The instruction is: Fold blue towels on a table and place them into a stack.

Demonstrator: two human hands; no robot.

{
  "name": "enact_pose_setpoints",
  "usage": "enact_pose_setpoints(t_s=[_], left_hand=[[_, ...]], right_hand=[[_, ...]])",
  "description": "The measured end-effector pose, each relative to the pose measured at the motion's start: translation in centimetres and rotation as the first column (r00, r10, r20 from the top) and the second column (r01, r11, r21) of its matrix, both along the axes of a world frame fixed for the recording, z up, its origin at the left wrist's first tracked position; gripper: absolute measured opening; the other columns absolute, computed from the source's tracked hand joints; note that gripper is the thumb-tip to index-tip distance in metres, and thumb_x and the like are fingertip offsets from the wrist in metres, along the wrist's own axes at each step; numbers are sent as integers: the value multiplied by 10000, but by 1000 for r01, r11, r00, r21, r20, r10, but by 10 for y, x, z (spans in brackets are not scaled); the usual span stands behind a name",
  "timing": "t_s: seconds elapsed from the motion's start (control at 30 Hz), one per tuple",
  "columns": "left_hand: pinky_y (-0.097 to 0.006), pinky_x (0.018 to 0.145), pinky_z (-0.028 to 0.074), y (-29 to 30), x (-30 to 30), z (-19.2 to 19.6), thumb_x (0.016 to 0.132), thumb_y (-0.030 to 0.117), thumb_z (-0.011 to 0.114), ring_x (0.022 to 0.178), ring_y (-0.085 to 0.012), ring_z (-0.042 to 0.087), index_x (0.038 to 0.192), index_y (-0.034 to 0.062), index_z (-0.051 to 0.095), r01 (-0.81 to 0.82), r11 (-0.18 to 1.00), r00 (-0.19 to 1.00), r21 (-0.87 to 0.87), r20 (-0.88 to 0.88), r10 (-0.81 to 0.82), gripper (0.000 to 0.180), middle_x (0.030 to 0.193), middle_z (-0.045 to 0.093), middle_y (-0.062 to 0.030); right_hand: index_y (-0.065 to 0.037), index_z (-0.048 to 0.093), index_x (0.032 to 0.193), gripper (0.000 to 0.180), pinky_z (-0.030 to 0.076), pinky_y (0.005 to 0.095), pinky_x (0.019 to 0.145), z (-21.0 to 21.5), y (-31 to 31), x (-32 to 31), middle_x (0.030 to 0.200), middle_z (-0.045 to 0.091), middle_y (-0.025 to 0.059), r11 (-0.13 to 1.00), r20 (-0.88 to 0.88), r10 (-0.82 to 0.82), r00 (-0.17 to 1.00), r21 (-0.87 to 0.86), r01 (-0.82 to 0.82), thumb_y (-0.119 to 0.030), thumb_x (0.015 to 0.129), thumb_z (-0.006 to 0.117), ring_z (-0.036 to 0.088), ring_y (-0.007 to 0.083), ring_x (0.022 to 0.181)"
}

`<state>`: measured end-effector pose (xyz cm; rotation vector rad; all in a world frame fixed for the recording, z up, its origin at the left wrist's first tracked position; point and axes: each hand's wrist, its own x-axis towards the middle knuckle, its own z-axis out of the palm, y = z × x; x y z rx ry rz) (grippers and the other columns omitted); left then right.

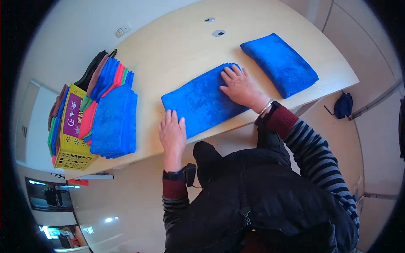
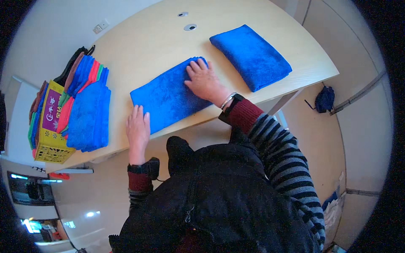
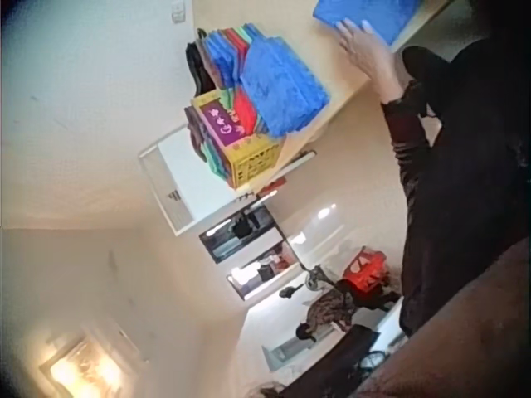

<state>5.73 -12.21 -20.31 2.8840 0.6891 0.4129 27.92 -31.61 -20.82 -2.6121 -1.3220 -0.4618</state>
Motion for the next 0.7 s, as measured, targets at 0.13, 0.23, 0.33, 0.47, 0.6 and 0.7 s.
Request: enact_pose_setpoints(t_s=[0.13, 0.23, 0.33, 0.47, 0.6, 0.7], left_hand=[[-511, 1228, 245, 22, 43, 0, 1057, 398, 478, 1494, -348, 356, 1504, 10, 475, 112, 993, 993, 47, -45, -110, 592, 1593, 423, -197], [-510, 1231, 237, 34, 72, -10, 1059, 418, 465, 1506, -347, 337, 1520, 29, 461, 295, 953, 955, 64, -54, -292, 604, 1600, 416, -191], [-479, 1239, 233, 40, 80, -17, 1066, 460, 439, 1517, -356, 308, 1558, 61, 407, 233, 969, 970, 79, -83, -226, 634, 1604, 400, -192], [-473, 1247, 222, 49, 81, -18, 1073, 490, 410, 1529, -359, 281, 1573, 80, 386, 159, 986, 983, 47, -100, -153, 647, 1611, 384, -196], [-472, 1251, 216, 60, 81, -22, 1079, 508, 383, 1529, -365, 278, 1573, 74, 385, 112, 994, 990, -1, -87, -111, 657, 1622, 368, -196], [-507, 1243, 219, 63, 80, -28, 1071, 498, 406, 1534, -368, 271, 1580, 85, 374, 91, 995, 995, -36, -45, -93, 656, 1634, 353, -189]], right_hand=[[-121, 495, 1512, 582, 299, 532, 1192, 10, 39, -19, 1563, 470, 126, 980, -35, 199, 979, 11, -199, -454, 1035, 493, 405, 355, 1455], [-119, 501, 1506, 579, 307, 535, 1184, -15, 63, -21, 1550, 480, 129, 963, -3, 263, 965, 55, -262, -456, 1035, 487, 416, 354, 1444], [-119, 503, 1503, 578, 316, 535, 1176, -20, 66, -8, 1542, 486, 132, 958, -6, 280, 960, 67, -279, -459, 1037, 481, 421, 353, 1436], [-126, 499, 1505, 575, 328, 534, 1167, -16, 56, 16, 1543, 484, 135, 974, -45, 226, 973, 43, -224, -463, 1040, 472, 420, 350, 1435], [-134, 494, 1509, 568, 336, 529, 1163, -11, 41, 29, 1549, 476, 137, 991, -68, 134, 989, 9, -134, -462, 1046, 460, 416, 347, 1436], [-132, 490, 1511, 564, 342, 521, 1160, -11, 28, 34, 1551, 471, 140, 998, -74, 68, 995, -7, -69, -460, 1054, 447, 418, 344, 1435]])
